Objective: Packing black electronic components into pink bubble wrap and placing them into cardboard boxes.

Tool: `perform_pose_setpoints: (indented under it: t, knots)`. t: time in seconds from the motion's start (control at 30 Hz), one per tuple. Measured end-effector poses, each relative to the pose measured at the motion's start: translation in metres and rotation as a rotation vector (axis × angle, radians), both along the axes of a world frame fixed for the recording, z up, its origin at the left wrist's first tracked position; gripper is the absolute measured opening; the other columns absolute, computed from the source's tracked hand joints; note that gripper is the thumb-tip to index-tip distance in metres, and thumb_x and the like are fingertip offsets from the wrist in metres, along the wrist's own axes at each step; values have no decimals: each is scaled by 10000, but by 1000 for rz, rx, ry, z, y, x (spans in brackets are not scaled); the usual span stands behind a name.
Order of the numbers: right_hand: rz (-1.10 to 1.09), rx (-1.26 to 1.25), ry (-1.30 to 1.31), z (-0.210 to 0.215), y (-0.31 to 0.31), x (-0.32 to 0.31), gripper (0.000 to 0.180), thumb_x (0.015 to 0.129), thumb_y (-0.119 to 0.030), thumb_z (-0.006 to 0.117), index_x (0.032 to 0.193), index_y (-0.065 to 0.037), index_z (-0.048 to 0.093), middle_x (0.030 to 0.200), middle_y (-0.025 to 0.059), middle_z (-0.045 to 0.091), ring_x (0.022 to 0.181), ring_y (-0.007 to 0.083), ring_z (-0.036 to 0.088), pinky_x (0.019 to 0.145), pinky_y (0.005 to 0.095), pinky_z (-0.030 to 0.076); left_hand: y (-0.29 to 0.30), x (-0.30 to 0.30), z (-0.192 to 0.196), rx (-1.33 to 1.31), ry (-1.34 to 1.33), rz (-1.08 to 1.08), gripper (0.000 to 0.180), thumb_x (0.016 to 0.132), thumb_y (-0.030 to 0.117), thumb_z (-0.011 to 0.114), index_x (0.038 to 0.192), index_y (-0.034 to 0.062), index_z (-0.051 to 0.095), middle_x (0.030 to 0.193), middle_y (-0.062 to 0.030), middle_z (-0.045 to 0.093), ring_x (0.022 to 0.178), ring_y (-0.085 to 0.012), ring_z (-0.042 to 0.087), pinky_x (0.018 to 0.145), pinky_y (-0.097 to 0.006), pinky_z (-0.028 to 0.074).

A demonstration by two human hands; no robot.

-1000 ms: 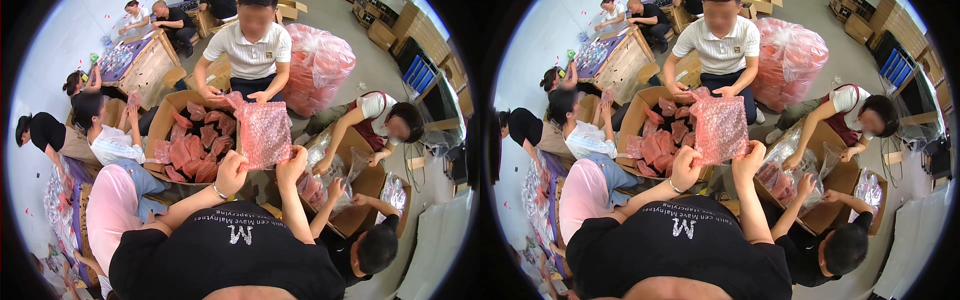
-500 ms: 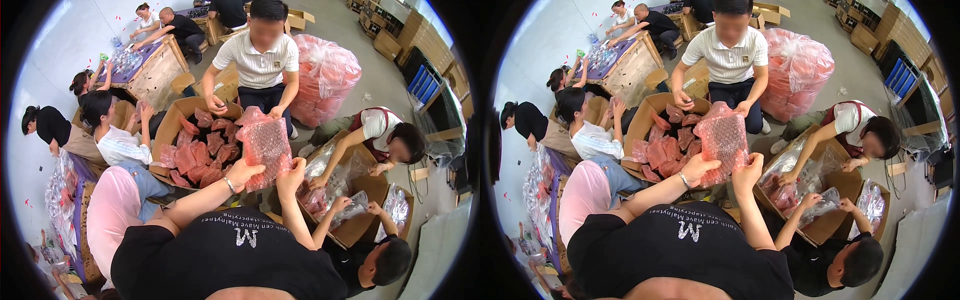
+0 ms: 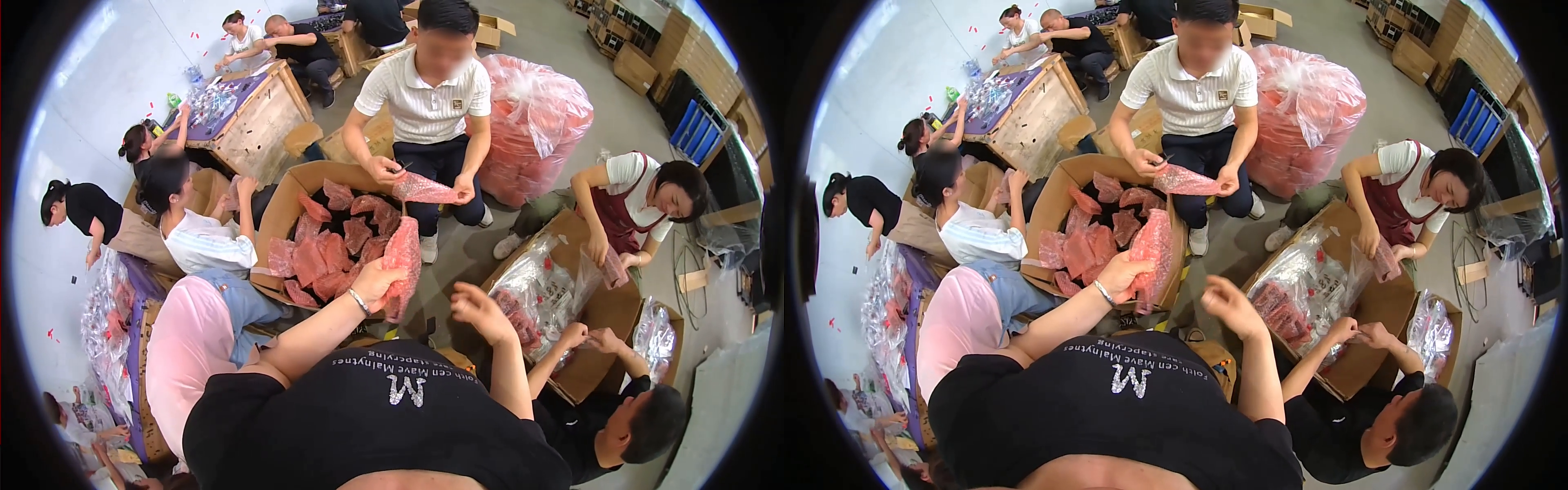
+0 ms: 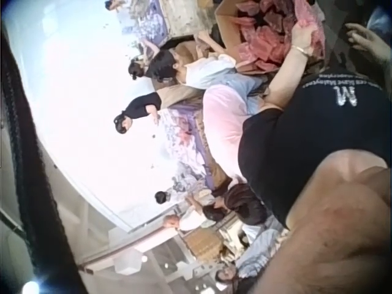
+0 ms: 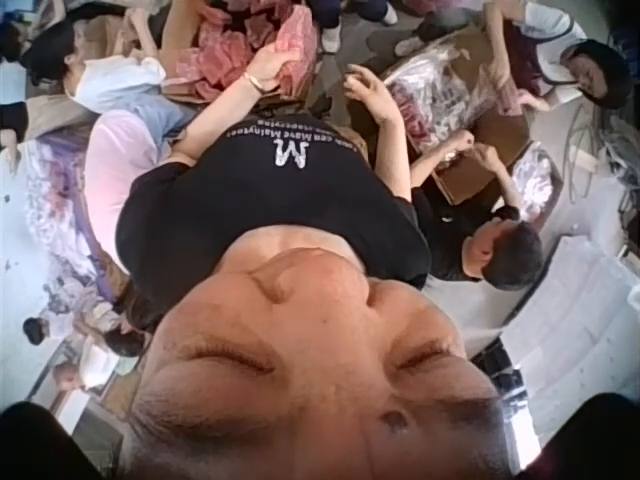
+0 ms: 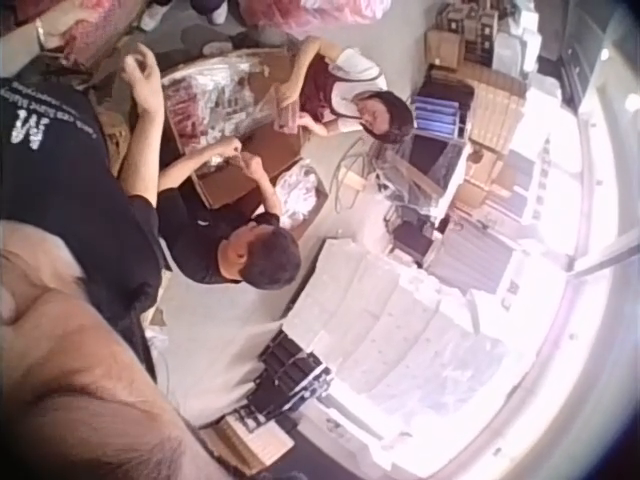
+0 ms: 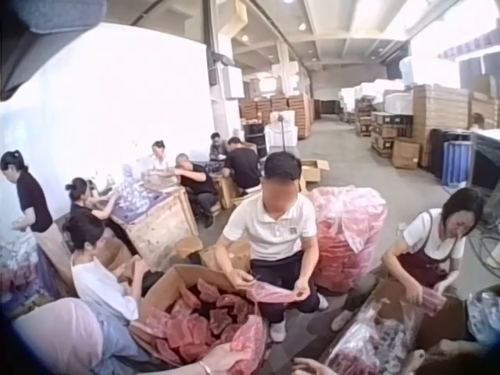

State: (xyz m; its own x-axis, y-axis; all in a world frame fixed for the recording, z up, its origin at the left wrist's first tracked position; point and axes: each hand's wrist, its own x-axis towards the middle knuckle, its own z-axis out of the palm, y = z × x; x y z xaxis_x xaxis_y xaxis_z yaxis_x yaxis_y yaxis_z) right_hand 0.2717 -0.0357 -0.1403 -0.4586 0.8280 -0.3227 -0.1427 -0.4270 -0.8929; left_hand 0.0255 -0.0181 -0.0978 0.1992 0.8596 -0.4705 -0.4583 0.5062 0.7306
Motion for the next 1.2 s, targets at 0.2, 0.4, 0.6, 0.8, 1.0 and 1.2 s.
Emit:
perform_pose_setpoints:
  t: [0.2,0.4,0.6,0.8,1.0,1.2]
  knots:
    - [-180,-611,697,-43,16,-62,583,867,-451,478,1268,-38,387,1237,170,462,1103,274,487,923,428,405,0,23,18,34,-75,-71,249,809,-9,534,1057,18,542,976,-61,607,858,-159,596,776,-300,486]
    - [-383,-309,686,-8,17,-57,318,845,-73,546,1153,-33,476,1073,79,576,951,196,564,858,340,445,7,4,28,50,-83,-240,358,831,59,549,1165,-17,446,1044,-88,568,942,-161,563,843,-295,458]
    - [-479,73,280,9,13,-57,290,839,-44,554,1120,-9,491,1018,58,586,890,135,559,810,281,439,24,6,5,508,682,57,467,867,230,567,1213,1,355,1014,-76,501,931,-141,493,831,-265,416]
    - [-345,-198,587,16,-7,-58,264,865,-125,544,1107,-33,496,1009,52,588,892,141,564,813,296,449,30,41,-29,342,328,172,230,931,207,440,1008,14,538,881,-1,563,768,-62,505,724,-211,425]
    - [-440,-345,661,8,5,-54,302,862,-156,560,1124,-31,476,1023,45,577,910,141,555,818,310,452,50,62,-63,171,63,-23,229,909,131,424,1075,22,539,987,-39,594,880,-100,552,794,-226,449]
    - [-469,-356,738,0,3,-35,293,843,-104,576,1111,-37,478,968,40,590,843,130,575,767,287,476,60,76,-55,308,317,-221,270,832,32,521,1102,16,524,1015,-62,579,915,-145,547,830,-254,443]
